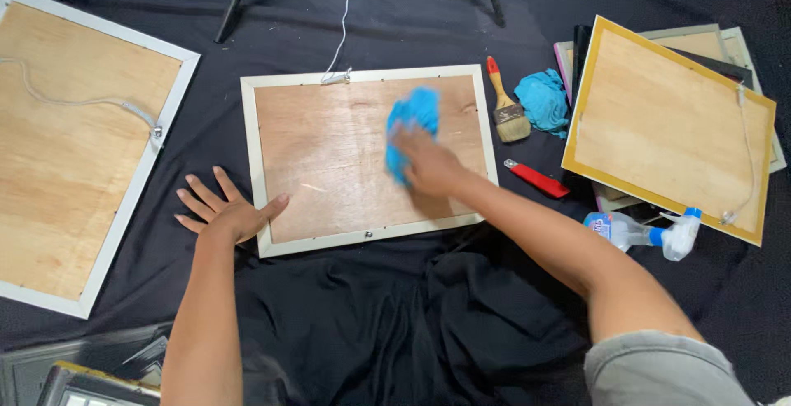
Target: The person cleans the glass of a picture frame with a cloth, places a white backing board and a wooden backboard into the frame, and then ties a hanging wire to the back of the frame.
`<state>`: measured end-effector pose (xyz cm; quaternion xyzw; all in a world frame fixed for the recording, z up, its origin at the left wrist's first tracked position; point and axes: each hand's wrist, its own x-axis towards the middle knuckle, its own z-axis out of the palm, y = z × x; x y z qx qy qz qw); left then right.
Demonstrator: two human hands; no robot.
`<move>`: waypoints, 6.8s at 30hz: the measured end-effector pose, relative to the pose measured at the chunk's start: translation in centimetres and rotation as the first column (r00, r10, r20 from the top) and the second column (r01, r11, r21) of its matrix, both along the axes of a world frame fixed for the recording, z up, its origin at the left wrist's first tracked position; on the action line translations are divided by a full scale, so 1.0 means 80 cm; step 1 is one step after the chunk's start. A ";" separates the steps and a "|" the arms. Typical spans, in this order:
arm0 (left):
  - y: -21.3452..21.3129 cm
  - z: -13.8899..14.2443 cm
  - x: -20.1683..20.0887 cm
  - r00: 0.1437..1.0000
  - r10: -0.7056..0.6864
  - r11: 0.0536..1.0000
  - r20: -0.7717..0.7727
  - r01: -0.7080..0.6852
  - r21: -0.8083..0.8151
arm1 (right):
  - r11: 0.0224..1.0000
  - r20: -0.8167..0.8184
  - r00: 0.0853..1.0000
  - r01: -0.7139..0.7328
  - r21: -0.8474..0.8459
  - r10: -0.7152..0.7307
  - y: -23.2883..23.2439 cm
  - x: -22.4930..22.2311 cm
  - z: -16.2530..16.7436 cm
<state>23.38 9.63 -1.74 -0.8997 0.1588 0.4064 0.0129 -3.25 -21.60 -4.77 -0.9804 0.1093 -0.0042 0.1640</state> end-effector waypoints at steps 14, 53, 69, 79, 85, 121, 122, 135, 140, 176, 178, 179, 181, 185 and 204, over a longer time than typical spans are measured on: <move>0.006 0.009 0.007 1.000 0.028 0.998 0.010 -0.028 -0.055 | 0.905 -0.318 0.847 0.389 -0.175 -0.426 0.020 -0.082 0.013; 0.017 -0.009 0.042 0.999 0.008 0.992 -0.036 -0.012 -0.127 | 0.931 0.304 0.887 0.286 0.227 -0.347 0.197 0.208 -0.010; 0.017 0.002 0.040 0.998 -0.043 0.998 -0.045 0.040 -0.055 | 0.898 0.382 0.844 -0.434 0.071 0.377 0.184 0.254 0.013; 0.009 0.017 0.036 0.996 -0.028 0.998 -0.086 0.023 -0.055 | 0.992 0.380 0.916 0.108 0.067 -0.126 0.140 0.335 0.013; 0.007 0.017 0.025 0.997 -0.019 0.999 -0.081 0.015 -0.046 | 0.987 0.323 0.933 0.157 0.032 -0.159 0.138 0.318 0.011; 0.002 -0.010 0.012 0.998 -0.030 0.999 -0.058 0.028 -0.043 | 0.856 0.204 0.831 0.509 0.095 -0.517 0.057 0.158 0.011; 0.001 -0.009 0.010 0.998 -0.029 0.999 -0.050 0.027 -0.044 | 0.863 0.259 0.824 0.494 0.109 -0.504 0.059 0.158 0.010; 0.001 -0.004 0.009 0.998 -0.005 0.999 -0.061 0.003 -0.035 | 0.844 0.200 0.853 0.514 -0.155 -0.483 -0.043 0.019 0.049; 0.003 -0.001 0.007 0.999 0.009 0.999 -0.048 -0.011 -0.051 | 0.997 0.008 0.998 -0.067 0.030 0.066 0.019 -0.030 0.024; 0.012 -0.011 -0.007 0.999 -0.017 0.991 0.035 0.022 -0.133 | 0.660 -0.471 0.466 0.583 -0.474 -0.749 -0.077 -0.137 0.149; 0.013 -0.011 -0.008 0.999 -0.015 0.991 0.029 0.019 -0.130 | 0.603 -0.453 0.398 0.559 -0.569 -0.798 -0.097 -0.147 0.152; 0.013 -0.010 -0.007 1.000 -0.014 0.991 0.026 0.017 -0.129 | 0.644 -0.398 0.509 0.547 -0.535 -0.763 -0.101 -0.147 0.150; 0.010 -0.012 -0.009 1.000 -0.014 0.993 0.016 0.016 -0.120 | 0.723 -0.267 0.700 0.502 -0.475 -0.662 -0.099 -0.140 0.140; 0.006 -0.015 -0.004 1.000 -0.017 0.997 0.008 0.018 -0.080 | 0.807 -0.593 0.605 0.575 -0.135 -0.531 -0.083 -0.111 0.104; -0.001 -0.013 0.002 1.000 0.004 1.000 -0.016 -0.005 -0.029 | 0.803 0.153 0.793 0.597 -0.002 -0.589 -0.154 -0.092 0.020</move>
